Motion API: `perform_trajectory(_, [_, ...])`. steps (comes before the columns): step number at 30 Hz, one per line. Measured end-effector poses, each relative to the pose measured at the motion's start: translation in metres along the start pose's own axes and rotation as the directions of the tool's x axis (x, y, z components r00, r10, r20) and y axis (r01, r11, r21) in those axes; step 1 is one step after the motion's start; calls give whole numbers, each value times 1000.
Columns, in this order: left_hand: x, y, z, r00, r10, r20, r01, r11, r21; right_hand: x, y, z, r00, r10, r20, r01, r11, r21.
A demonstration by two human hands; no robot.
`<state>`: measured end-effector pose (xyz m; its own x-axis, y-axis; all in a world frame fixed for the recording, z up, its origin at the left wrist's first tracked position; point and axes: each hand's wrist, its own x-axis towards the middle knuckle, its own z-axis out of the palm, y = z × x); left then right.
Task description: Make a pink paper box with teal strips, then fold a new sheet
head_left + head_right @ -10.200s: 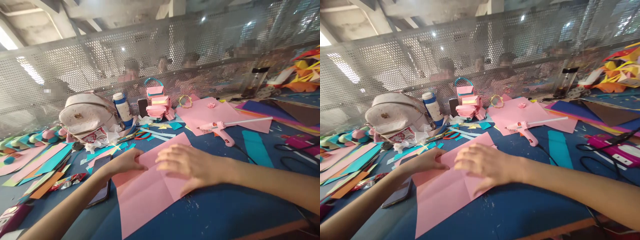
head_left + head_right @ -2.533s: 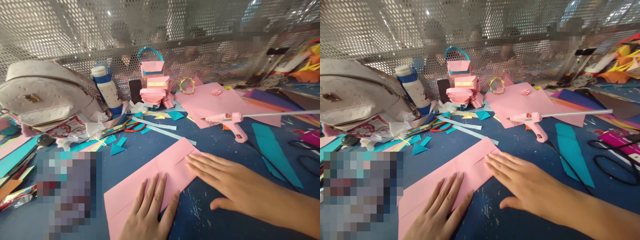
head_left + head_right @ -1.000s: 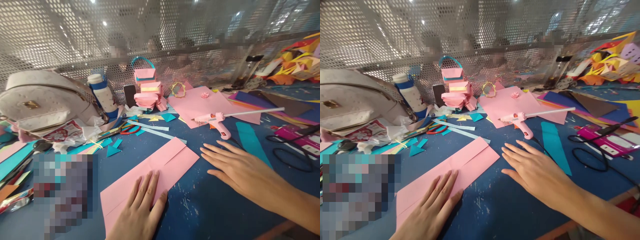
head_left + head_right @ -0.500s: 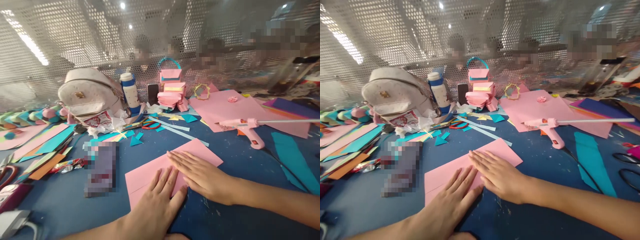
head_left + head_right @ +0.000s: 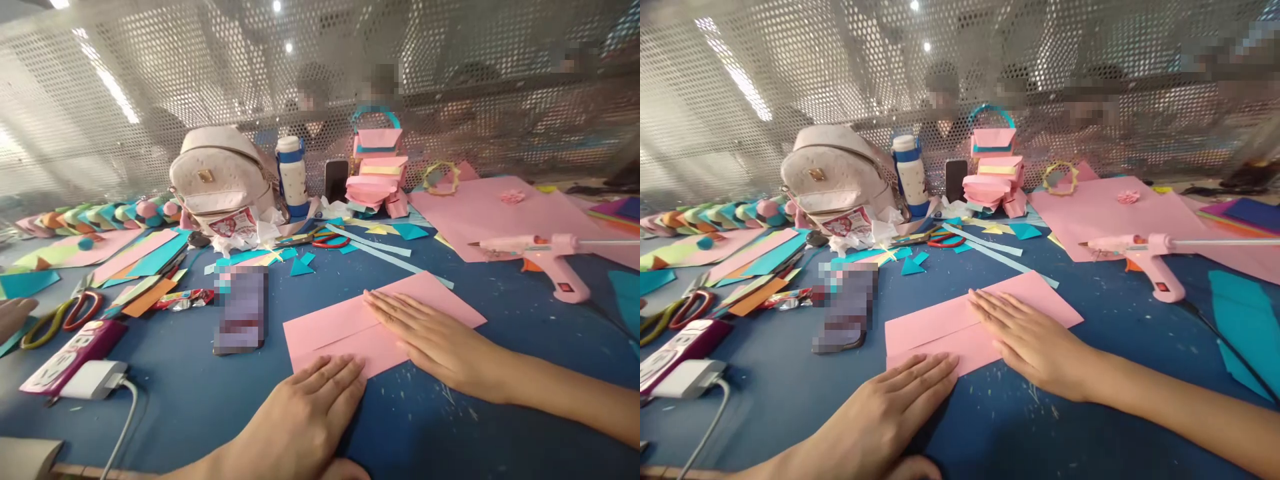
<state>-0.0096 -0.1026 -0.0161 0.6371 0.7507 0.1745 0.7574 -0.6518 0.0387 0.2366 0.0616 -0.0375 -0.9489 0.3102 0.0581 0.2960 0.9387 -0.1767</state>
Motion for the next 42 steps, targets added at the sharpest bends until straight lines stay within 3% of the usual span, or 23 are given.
perform_trajectory(13, [-55, 5, -29, 997, -15, -74, 31, 976, 213, 2, -2, -6, 998, 17, 52, -19, 999, 44])
perform_trajectory(16, [-54, 9, -38, 998, -21, -63, 34, 978, 204, 2, -2, -6, 998, 19, 54, -22, 998, 59])
perform_trajectory(20, [-26, 16, -48, 983, -178, -44, 182, 976, 115, 1, -2, -7, 998, 25, 62, -29, 997, 69])
perform_trajectory(24, [25, 13, -29, 989, -109, -98, 118, 988, 95, 2, -3, -6, 999, 19, 28, -21, 994, 104])
perform_trajectory(28, [59, -1, 4, 993, -119, -13, 119, 992, 47, 2, -4, -5, 999, 35, -3, -35, 993, 116])
perform_trajectory(31, [57, -10, 16, 983, -171, 65, 172, 985, -3, 0, -6, -5, 996, 85, -8, -84, 993, 89])
perform_trajectory(34, [44, -12, 15, 954, -279, 107, 283, 959, -19, -2, -7, -3, 992, 130, -2, -130, 990, 59])
perform_trajectory(38, [33, -9, 11, 930, -349, 113, 356, 933, -47, -3, -8, -2, 987, 161, -12, -160, 986, 55])
perform_trajectory(42, [32, -8, 13, 935, -347, 78, 352, 933, -69, 3, -9, -7, 989, 149, -9, -149, 987, 55])
